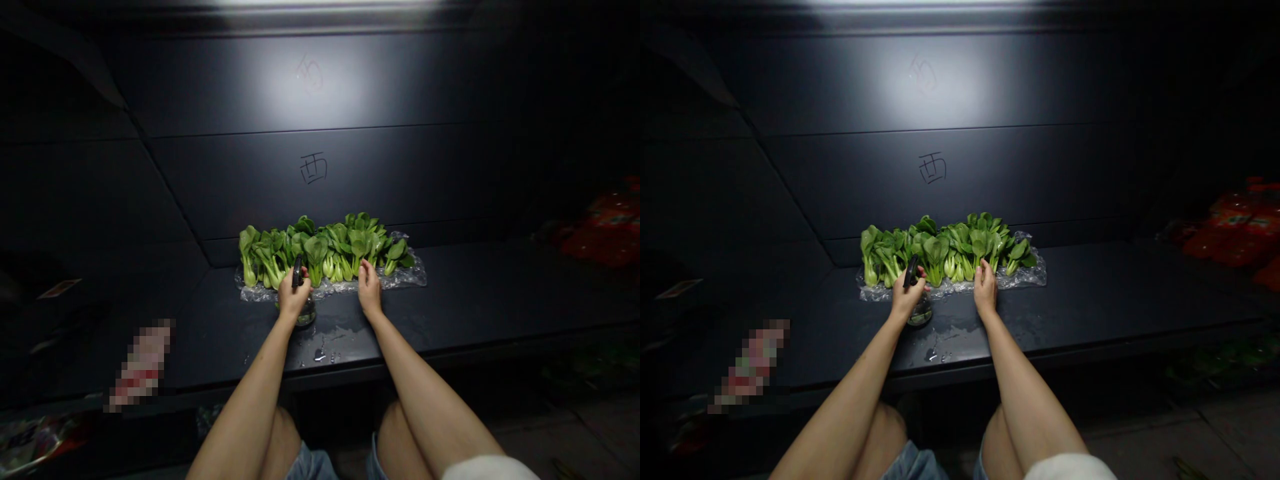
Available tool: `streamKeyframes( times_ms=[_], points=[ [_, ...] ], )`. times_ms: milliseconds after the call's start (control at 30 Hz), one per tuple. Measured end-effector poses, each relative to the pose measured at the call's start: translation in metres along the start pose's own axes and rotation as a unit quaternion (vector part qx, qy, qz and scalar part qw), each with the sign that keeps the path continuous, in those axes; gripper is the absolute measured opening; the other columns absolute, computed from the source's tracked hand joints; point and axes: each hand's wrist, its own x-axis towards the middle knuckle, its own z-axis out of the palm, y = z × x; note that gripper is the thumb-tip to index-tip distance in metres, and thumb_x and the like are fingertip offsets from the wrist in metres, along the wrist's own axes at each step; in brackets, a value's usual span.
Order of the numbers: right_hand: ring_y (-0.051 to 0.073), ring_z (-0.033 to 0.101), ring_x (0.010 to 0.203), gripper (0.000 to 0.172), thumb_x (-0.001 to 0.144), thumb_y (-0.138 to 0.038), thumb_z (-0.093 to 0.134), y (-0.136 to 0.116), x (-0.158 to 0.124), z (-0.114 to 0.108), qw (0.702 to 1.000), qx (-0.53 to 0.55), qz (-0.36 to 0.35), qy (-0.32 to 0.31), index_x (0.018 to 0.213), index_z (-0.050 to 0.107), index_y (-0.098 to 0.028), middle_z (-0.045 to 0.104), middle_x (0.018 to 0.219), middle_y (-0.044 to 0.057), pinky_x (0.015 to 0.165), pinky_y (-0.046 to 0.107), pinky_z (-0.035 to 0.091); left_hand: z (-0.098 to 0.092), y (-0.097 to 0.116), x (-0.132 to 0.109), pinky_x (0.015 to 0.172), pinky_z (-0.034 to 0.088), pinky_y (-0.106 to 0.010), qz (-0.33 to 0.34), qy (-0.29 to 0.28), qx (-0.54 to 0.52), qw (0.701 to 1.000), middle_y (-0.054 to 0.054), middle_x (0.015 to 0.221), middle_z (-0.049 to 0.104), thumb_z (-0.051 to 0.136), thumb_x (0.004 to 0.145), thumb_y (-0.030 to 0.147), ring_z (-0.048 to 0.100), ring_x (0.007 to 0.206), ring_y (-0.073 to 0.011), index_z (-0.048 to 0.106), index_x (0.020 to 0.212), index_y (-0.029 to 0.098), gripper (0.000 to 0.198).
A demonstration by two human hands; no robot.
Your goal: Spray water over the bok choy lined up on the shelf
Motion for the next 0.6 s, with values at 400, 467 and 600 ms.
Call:
streamKeyframes(
  times_ms=[400,467,600],
  points=[
    [0.026,0.062,0.088,0.03,0.092,-0.045,0.048,-0.036,-0.02,0.048,0.975,-0.104,-0.113,-0.161,0.095,0.063,-0.019,0.067,0.09,0.011,0.083,0.041,0.05,-0.026,-0.005,0.005,0.055,0.055,-0.025,-0.005,0.028,-0.002,1.0,0.0,0.078,0.067,0.063,0.071,0.02,0.065,0.057,-0.0129,0.064,0.091,0.019,0.019],
    [0.027,0.061,0.088,0.031,0.089,-0.051,0.053,-0.037,-0.021,0.061,0.975,-0.117,-0.101,-0.158,0.092,0.06,-0.02,0.065,0.089,0.011,0.082,0.042,0.049,-0.03,-0.006,0.005,0.055,0.055,-0.025,-0.009,0.031,0.013,0.999,0.001,0.073,0.066,0.063,0.073,0.021,0.064,0.053,-0.0126,0.064,0.089,0.019,0.016],
    [0.03,0.06,0.091,0.043,0.077,-0.06,0.067,-0.034,-0.025,0.083,0.986,-0.099,-0.076,-0.108,0.091,0.055,-0.022,0.064,0.091,0.013,0.084,0.045,0.047,-0.035,-0.008,0.005,0.057,0.055,-0.025,-0.006,0.016,0.005,1.0,0.0,0.077,0.068,0.062,0.072,0.017,0.065,0.054,-0.0127,0.064,0.091,0.019,0.019]
  ],
)
